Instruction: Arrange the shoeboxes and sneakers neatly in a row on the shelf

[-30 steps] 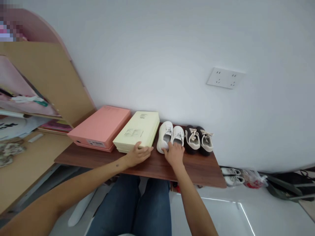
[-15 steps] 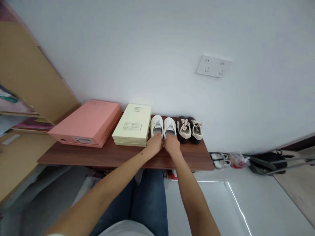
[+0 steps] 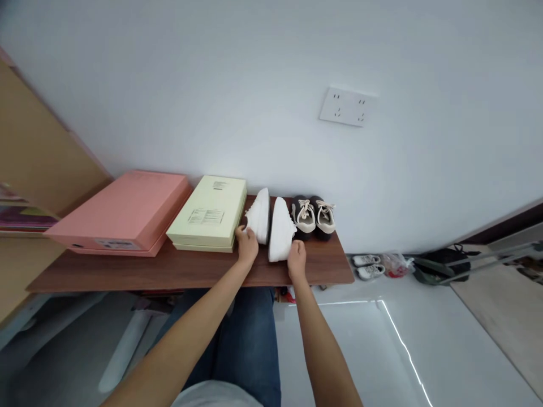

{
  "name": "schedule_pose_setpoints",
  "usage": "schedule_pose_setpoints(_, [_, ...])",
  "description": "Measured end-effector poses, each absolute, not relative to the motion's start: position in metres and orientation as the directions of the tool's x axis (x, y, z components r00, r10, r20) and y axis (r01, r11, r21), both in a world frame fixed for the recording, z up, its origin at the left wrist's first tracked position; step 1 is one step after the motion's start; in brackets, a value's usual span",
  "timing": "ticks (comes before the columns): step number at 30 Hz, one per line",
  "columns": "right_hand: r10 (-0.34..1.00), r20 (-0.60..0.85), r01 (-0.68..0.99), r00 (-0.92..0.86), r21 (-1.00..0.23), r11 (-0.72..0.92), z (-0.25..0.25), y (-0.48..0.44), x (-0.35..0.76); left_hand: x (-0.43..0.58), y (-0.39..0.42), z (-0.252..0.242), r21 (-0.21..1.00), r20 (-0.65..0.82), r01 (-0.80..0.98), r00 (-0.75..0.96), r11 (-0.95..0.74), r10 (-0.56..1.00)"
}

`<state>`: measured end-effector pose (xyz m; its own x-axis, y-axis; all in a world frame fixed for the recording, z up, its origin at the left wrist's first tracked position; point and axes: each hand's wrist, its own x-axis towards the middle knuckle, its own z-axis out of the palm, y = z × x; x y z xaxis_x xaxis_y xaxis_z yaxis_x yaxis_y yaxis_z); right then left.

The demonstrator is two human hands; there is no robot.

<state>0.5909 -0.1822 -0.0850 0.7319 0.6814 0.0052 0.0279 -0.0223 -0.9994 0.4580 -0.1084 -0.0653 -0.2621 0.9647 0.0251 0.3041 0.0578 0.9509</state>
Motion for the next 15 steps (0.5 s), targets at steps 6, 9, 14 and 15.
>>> schedule_pose_setpoints(6, [0.67, 0.151, 0.434, 0.727, -0.857, -0.277, -0.071, -0.173, 0.594, 0.473, -0.147, -0.054, 0.898, 0.238, 0.414, -0.168, -0.15, 0.957])
schedule_pose_setpoints(9, [0.675, 0.315, 0.645, 0.667, -0.698, -0.312, -0.06, -0.178, 0.616, 0.488, -0.171, -0.039, 0.795, 0.404, 0.493, 0.004, -0.353, 0.915])
schedule_pose_setpoints(14, [0.549, 0.344, 0.637, 0.761, -0.552, -0.537, -0.036, -0.171, 0.693, 0.559, -0.151, 0.003, 0.724, 0.292, 0.412, 0.543, -0.553, 0.787])
schedule_pose_setpoints(15, [0.609, 0.266, 0.636, 0.747, -0.551, -0.54, -0.032, -0.166, 0.707, 0.576, -0.141, 0.01, 0.719, 0.185, 0.465, 0.588, -0.517, 0.787])
